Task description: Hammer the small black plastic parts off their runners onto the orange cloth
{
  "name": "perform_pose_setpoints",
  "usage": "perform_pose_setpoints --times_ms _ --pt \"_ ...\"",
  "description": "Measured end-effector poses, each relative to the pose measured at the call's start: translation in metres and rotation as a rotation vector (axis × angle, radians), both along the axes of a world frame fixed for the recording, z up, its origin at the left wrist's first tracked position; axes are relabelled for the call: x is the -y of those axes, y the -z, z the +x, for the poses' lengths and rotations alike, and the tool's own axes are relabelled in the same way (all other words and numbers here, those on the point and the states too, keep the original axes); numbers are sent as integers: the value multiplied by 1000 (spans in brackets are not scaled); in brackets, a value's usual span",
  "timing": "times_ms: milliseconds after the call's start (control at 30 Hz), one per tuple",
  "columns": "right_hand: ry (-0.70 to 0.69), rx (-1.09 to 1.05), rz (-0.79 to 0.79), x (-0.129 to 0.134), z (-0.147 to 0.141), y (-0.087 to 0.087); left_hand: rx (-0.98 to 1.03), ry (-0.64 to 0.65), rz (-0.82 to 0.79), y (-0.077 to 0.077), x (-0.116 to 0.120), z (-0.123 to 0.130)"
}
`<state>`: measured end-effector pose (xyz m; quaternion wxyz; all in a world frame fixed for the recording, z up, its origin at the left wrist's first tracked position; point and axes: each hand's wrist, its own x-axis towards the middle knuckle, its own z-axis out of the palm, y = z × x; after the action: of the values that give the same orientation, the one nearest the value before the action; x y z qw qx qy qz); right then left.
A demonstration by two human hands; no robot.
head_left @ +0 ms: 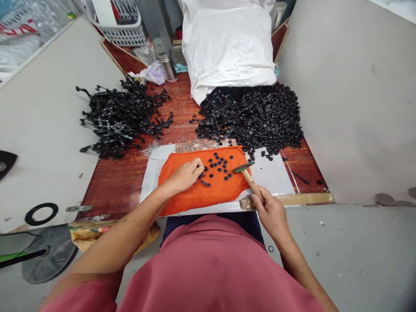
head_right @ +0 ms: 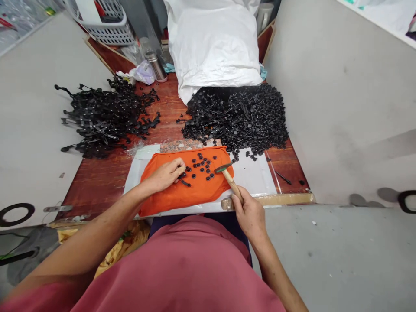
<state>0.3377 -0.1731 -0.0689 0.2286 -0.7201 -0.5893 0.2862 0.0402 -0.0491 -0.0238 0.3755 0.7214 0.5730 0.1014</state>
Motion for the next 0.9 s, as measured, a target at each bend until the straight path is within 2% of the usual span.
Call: perform_pose_setpoints --times_ms 233,333,433,633,900 --pt "-33 -34 -24 -1 2 -2 -29 2 -26 2 -6 -1" --pt "-45 -37 -35 -2 2 -3 -47 -37 -54 2 -10 -1" --pt "-39 -30 -39 -2 2 -3 -2 -69 -105 5 -13 -1" --pt "-42 -27 -30 -1 2 -2 160 -104 -72 16 -13 -4" --pt "-39 -22 -24 -1 1 -3 142 -88 -65 17 -11 -6"
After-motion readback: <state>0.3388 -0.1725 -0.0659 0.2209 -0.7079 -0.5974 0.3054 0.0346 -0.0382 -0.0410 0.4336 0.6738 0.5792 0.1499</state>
